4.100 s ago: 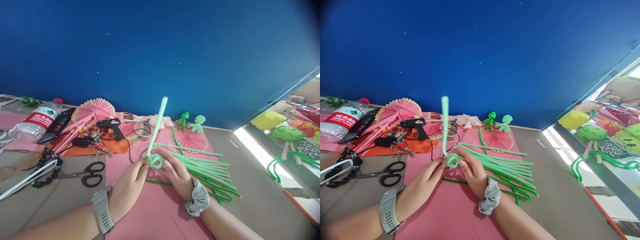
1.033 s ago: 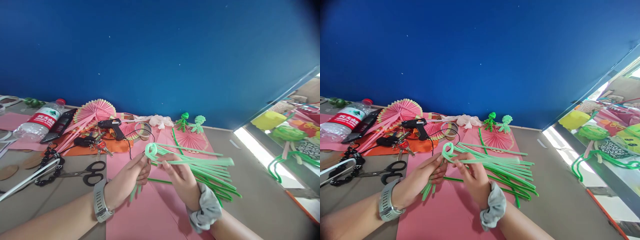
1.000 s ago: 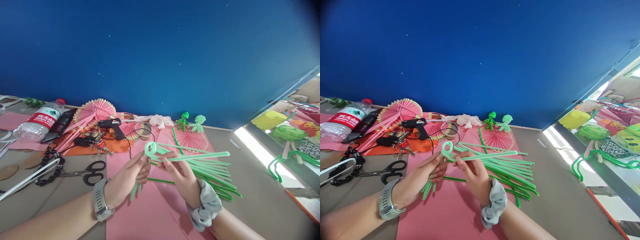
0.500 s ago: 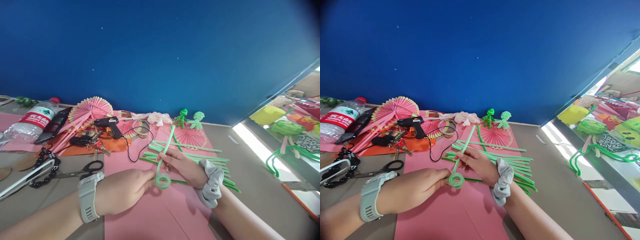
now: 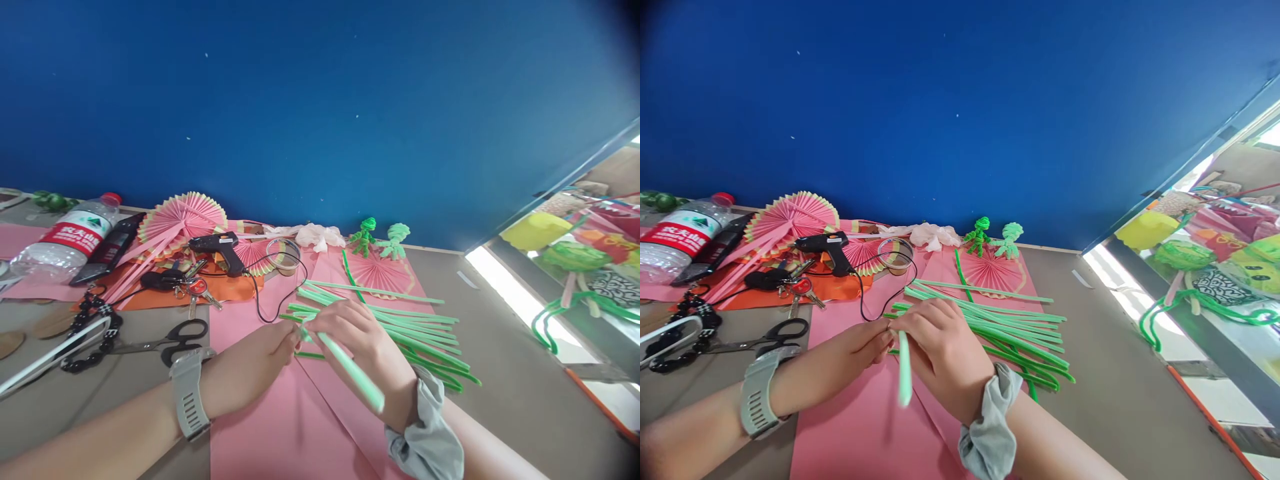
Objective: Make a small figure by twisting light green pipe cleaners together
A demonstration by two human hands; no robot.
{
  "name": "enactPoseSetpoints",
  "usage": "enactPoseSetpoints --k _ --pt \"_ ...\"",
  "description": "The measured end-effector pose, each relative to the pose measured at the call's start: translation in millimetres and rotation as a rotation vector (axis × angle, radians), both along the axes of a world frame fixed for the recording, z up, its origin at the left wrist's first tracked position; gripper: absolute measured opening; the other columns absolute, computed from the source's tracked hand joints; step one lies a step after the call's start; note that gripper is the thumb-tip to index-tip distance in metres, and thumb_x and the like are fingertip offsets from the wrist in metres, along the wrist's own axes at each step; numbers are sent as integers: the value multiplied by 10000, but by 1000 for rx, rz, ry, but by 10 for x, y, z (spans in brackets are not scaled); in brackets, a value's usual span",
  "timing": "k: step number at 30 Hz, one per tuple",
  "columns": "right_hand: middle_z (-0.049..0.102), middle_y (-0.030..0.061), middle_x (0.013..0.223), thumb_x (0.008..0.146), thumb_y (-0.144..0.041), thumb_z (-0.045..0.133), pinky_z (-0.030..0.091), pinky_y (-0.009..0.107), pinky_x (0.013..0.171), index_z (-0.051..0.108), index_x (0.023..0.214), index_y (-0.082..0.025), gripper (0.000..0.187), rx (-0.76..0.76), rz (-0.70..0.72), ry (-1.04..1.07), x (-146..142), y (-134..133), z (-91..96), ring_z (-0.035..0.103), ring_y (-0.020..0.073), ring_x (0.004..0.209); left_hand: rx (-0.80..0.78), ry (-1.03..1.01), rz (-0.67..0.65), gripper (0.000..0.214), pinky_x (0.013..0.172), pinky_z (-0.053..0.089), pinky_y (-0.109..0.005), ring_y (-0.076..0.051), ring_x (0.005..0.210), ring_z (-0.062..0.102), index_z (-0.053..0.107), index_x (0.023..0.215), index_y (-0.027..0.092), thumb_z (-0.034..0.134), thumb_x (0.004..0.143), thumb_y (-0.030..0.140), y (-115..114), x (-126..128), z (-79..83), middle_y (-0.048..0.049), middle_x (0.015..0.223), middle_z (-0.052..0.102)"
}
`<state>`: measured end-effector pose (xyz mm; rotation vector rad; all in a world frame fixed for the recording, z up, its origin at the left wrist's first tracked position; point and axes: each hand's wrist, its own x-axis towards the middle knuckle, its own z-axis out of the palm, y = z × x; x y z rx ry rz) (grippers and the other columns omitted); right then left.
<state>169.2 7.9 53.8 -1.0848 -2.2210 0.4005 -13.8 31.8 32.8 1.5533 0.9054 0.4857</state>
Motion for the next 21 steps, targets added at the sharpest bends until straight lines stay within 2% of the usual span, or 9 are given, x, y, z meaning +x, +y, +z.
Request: enactPoseSetpoints --k 2,6,9,14,18,21 --pt "612 54 938 837 -88 437 399 389 773 535 1039 -245 274 41 32 -46 -5 -24 -16 509 213 875 -77 -39 17 279 514 264 -249 -125 528 310 399 665 209 310 880 363 8 19 26 43 592 345" --pt "592 52 947 813 -68 481 407 368 789 532 1060 -245 308 72 50 53 -11 -31 -60 508 196 880 -411 -299 99 274 441 181 -202 -86 478 174 365 701 200 333 880 406 38 53 29 73 574 232" --pt "597 46 928 835 -106 471 429 337 786 552 1025 -242 247 -23 49 226 -15 -6 -101 533 180 881 -455 -443 158 294 433 153 -181 -79 490 139 334 671 191 345 885 393 65 65 14 73 593 216" --pt "601 40 862 890 -266 434 453 305 737 610 949 -222 191 -360 11 566 5 68 -196 558 163 811 -469 -622 214 301 422 156 -174 -80 493 119 350 670 179 347 893 382 73 56 34 68 597 214" --pt "542 3 754 847 -361 509 451 268 702 613 926 -209 200 -719 -50 929 49 156 -259 522 118 702 -399 -546 213 312 440 179 -189 -83 500 132 338 668 184 304 910 377 65 46 73 64 598 192" --pt "501 -24 698 811 -385 556 435 231 643 572 858 -200 192 -933 -51 1050 94 222 -299 485 88 636 -341 -471 127 327 451 194 -202 -80 494 166 336 669 187 265 917 388 66 36 85 62 601 204"
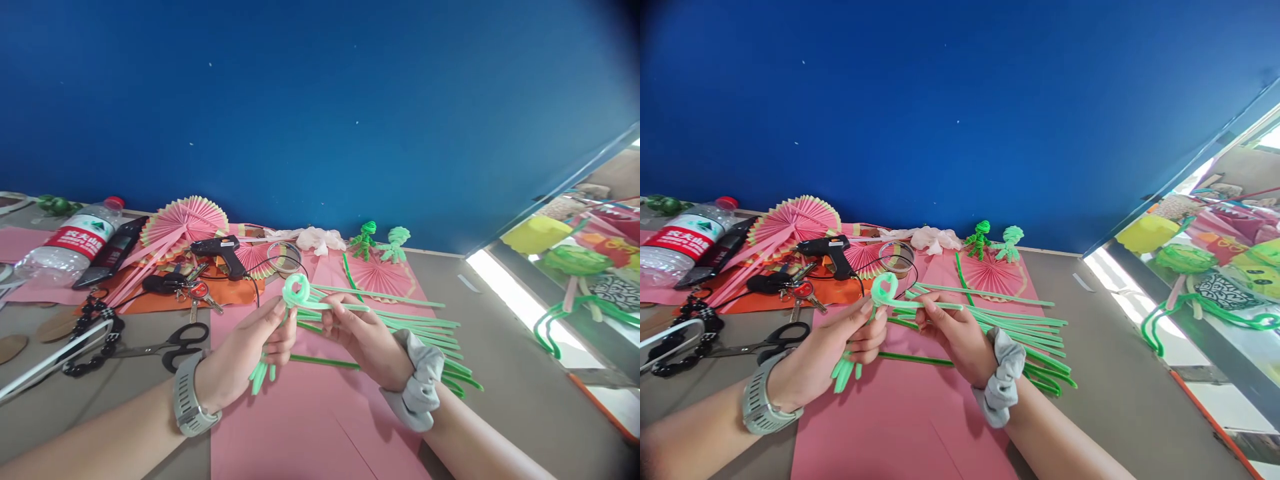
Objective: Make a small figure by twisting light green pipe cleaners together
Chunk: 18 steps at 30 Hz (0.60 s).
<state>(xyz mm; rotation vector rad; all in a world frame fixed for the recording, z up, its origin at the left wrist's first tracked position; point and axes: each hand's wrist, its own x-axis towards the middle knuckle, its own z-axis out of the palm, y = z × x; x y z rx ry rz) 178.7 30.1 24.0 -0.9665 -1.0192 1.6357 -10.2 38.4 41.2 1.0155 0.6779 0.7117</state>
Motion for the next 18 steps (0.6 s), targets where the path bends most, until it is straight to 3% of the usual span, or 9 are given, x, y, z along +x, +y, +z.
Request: enactPoseSetpoints --k 3,6,9,11,14,18 --pt "485 -34 652 789 -399 574 414 211 569 536 772 -184 219 -87 77 -22 56 53 -26 460 75 574 89 88 -205 304 445 207 -206 -79 480 190 399 744 191 247 919 387 3 -21 32 63 604 246" --pt "489 -34 619 767 -383 604 392 204 521 537 744 -163 231 -147 148 -89 105 81 -7 444 69 531 243 321 -405 259 526 310 -219 -92 536 338 476 882 200 274 915 359 -10 -49 97 42 658 377" --pt "506 -34 605 765 -364 612 384 199 519 551 746 -149 224 -159 161 -177 116 82 67 442 63 520 444 595 -457 261 612 338 -248 -131 635 459 519 859 213 299 903 347 -45 -70 131 19 713 494" --pt "528 -26 625 781 -374 587 399 211 552 550 735 -151 231 -83 122 -320 100 64 134 466 74 553 519 687 -449 268 602 331 -257 -150 641 493 526 831 219 294 900 334 -72 -76 110 14 707 537" --pt "536 -18 630 821 -370 527 406 224 556 542 707 -168 233 151 85 -617 54 1 240 507 105 599 579 759 -420 259 598 327 -268 -170 653 511 521 853 222 279 896 305 -99 -77 37 5 719 562" --pt "579 8 751 872 -232 442 431 232 582 560 835 -200 128 484 56 -919 -16 -142 362 547 132 694 552 725 -295 238 611 335 -274 -170 648 486 511 824 212 302 872 316 -89 -65 -33 6 709 533"
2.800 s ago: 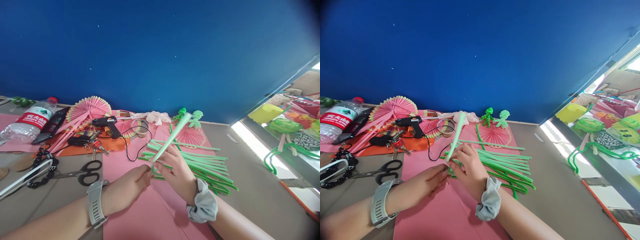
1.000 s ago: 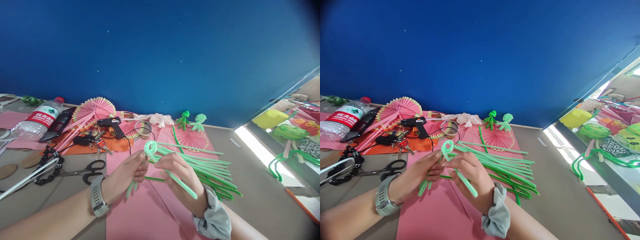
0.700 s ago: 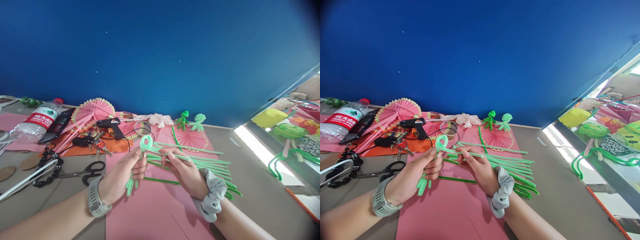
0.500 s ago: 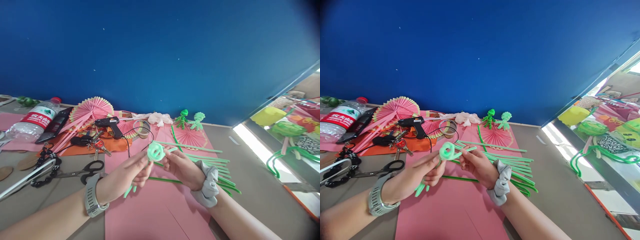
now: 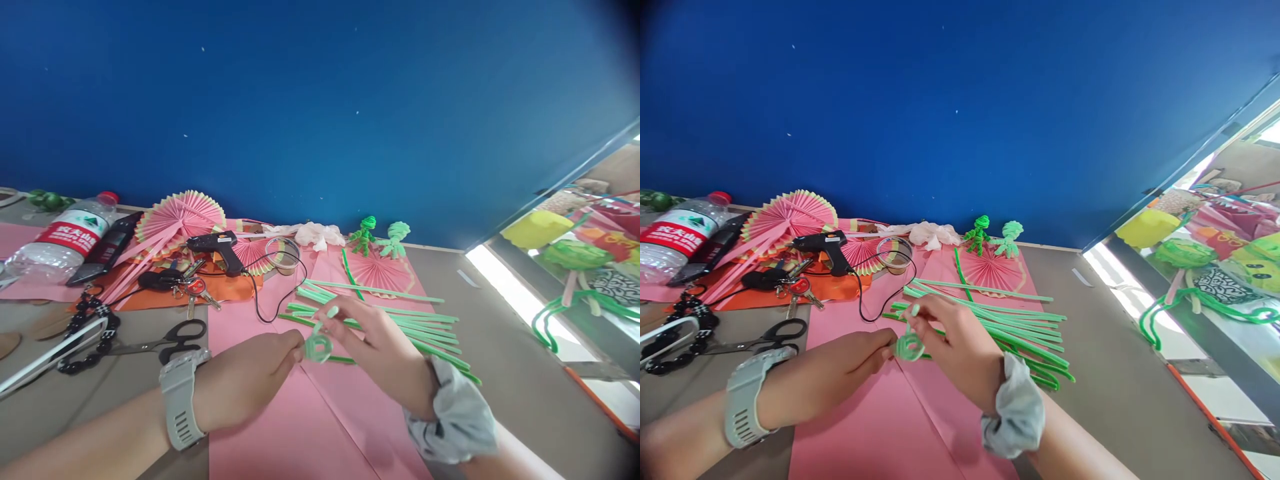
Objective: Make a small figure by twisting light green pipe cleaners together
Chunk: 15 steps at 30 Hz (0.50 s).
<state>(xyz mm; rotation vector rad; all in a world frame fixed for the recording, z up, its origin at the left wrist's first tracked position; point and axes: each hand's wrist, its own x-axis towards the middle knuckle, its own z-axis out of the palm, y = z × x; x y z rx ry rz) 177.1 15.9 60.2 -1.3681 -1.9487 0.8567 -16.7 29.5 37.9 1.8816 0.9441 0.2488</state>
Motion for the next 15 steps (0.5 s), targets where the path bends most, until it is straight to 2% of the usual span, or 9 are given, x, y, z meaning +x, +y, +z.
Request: enactPoseSetpoints --k 3,7,11,13,15 --pt "609 41 879 854 -119 420 447 288 707 548 933 -203 172 314 94 -148 -47 -93 42 549 161 815 -47 -166 103 224 619 335 -273 -160 636 441 495 747 215 331 850 327 20 16 -10 16 670 468" --pt "641 67 912 844 -92 434 438 366 793 543 987 -186 204 614 197 -324 -89 -132 21 552 190 856 -254 -320 186 212 570 317 -253 -128 585 359 455 749 213 327 856 343 25 36 -45 38 630 357" --pt "654 79 910 825 -79 463 452 370 793 540 1030 -159 234 738 240 -347 -94 -117 -23 566 201 874 -508 -454 229 240 476 229 -225 -103 514 205 404 778 216 281 889 389 8 60 -61 66 589 224" --pt "643 82 932 813 -75 468 456 372 792 525 1076 -160 281 733 257 -290 -81 -113 -37 560 204 894 -551 -532 233 250 468 200 -223 -97 513 171 392 758 206 299 893 395 -5 75 -27 69 590 216" --pt "620 80 974 812 -65 458 453 363 808 505 1120 -177 330 658 247 -173 -66 -115 -50 548 195 930 -565 -582 254 242 463 184 -220 -90 513 163 389 760 199 312 899 381 -14 92 21 67 597 233"
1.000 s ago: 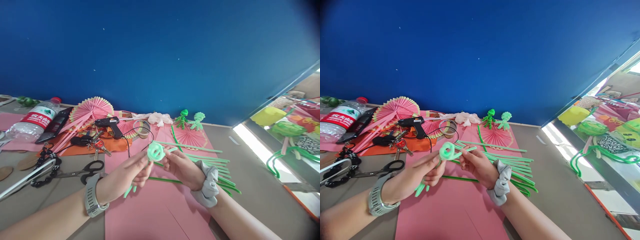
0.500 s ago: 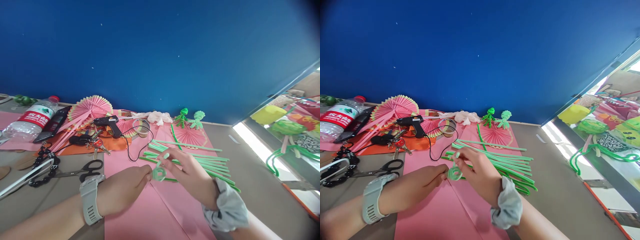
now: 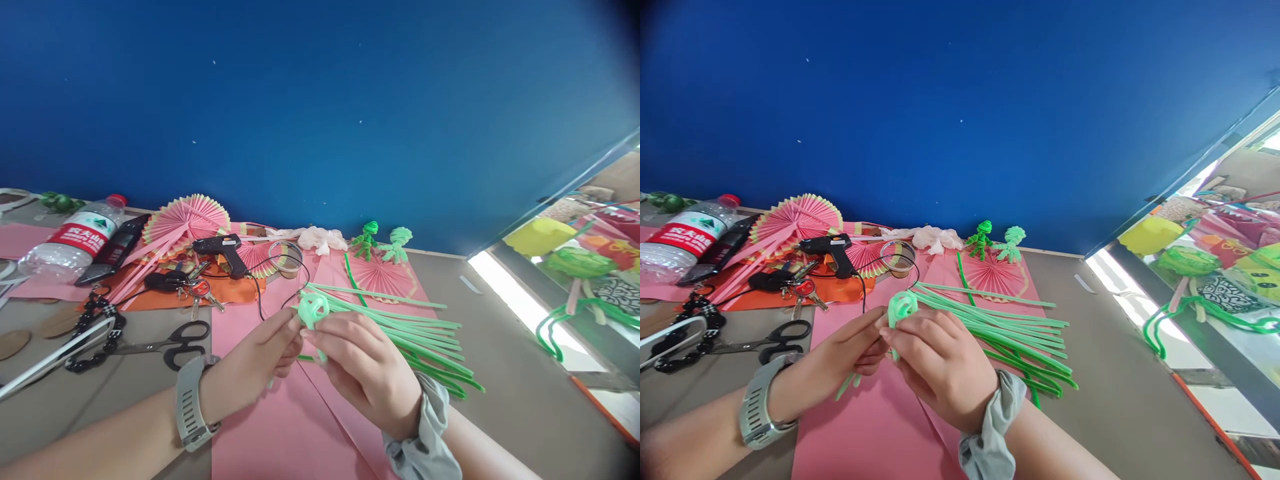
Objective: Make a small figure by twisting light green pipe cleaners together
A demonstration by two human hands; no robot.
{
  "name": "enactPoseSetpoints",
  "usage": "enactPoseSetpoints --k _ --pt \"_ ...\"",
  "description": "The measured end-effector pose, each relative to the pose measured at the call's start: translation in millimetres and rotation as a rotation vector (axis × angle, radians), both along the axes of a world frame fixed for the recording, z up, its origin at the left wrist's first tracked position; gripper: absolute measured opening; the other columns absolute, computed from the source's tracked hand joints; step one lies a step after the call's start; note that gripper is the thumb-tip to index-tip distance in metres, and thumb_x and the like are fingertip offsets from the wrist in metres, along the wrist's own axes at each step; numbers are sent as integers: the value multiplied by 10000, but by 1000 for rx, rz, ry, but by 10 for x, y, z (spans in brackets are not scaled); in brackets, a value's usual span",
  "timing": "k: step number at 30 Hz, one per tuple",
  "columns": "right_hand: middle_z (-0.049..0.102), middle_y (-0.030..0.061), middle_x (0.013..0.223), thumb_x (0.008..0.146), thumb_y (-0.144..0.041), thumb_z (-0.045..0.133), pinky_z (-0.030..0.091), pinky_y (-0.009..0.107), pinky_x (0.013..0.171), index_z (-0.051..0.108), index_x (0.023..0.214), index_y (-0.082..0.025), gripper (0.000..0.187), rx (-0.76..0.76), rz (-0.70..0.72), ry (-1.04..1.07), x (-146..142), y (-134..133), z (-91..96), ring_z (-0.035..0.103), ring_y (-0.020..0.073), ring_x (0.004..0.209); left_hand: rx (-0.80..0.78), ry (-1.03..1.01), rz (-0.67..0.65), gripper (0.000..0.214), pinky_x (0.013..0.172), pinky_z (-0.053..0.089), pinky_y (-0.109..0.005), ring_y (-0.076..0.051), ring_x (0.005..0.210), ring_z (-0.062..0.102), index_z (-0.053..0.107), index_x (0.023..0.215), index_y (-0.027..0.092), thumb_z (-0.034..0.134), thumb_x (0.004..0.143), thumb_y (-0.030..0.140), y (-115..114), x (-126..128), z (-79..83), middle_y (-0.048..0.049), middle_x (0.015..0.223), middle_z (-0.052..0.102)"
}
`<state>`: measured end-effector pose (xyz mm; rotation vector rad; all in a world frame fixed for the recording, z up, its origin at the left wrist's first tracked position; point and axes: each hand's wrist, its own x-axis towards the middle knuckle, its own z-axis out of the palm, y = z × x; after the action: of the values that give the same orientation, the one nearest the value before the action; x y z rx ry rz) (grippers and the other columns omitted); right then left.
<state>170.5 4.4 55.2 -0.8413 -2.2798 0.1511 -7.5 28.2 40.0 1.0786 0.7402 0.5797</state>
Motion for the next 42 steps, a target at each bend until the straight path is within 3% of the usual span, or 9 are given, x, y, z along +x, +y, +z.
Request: enactPoseSetpoints --k 4,7,12,17,22,25,29,37,42 --pt "601 48 990 846 -57 427 453 303 829 528 1089 -224 311 -273 -42 308 3 7 -55 546 152 961 -64 -93 57 241 447 140 -211 -85 508 132 378 747 191 309 913 352 9 21 48 68 597 211" --pt "612 10 921 879 -123 434 486 246 754 556 983 -248 203 -478 -89 573 -35 40 -122 591 115 854 -55 -157 74 256 438 136 -203 -82 501 129 379 739 190 293 920 350 16 18 22 70 586 192" --pt "607 -20 739 854 -229 520 487 219 686 540 783 -206 77 -771 -153 881 -96 103 -210 593 97 719 -66 -179 100 257 430 147 -199 -77 490 142 404 738 186 306 920 340 -12 21 -6 67 581 222" --pt "554 -20 725 838 -299 541 464 258 688 514 755 -191 139 -1005 -15 1064 -109 114 -239 542 105 714 -91 -240 39 321 432 141 -210 -73 481 136 356 667 177 283 924 355 -24 27 14 65 577 210" --pt "534 -3 850 834 -300 544 432 308 785 479 742 -200 151 -1152 172 1119 -93 128 -228 527 134 851 -108 -280 -73 306 424 137 -216 -64 452 137 350 678 181 284 924 351 -14 16 16 69 564 207" --pt "528 -2 852 829 -301 547 417 331 815 458 739 -203 160 -1219 298 1133 -80 133 -252 527 142 861 -108 -282 -117 299 423 141 -215 -64 449 139 359 688 183 282 923 351 -27 15 14 69 565 215" --pt "516 -4 822 826 -289 548 415 330 804 445 737 -200 163 -1264 334 1169 -81 131 -293 531 138 830 -114 -300 -156 310 415 152 -205 -62 445 140 349 671 183 294 913 369 -44 22 -9 71 563 216" --pt "511 -21 724 840 -300 531 423 295 732 453 717 -194 180 -1069 143 1107 -130 136 -259 515 121 731 -74 -134 -70 286 458 350 -203 -78 462 375 455 798 176 305 903 396 11 32 -29 40 575 408" --pt "498 -11 725 858 -330 492 421 315 717 446 736 -190 192 -975 17 967 -121 114 -249 493 127 709 81 38 68 315 579 436 -260 -163 742 573 443 1040 224 225 915 415 -54 29 66 -37 903 531"
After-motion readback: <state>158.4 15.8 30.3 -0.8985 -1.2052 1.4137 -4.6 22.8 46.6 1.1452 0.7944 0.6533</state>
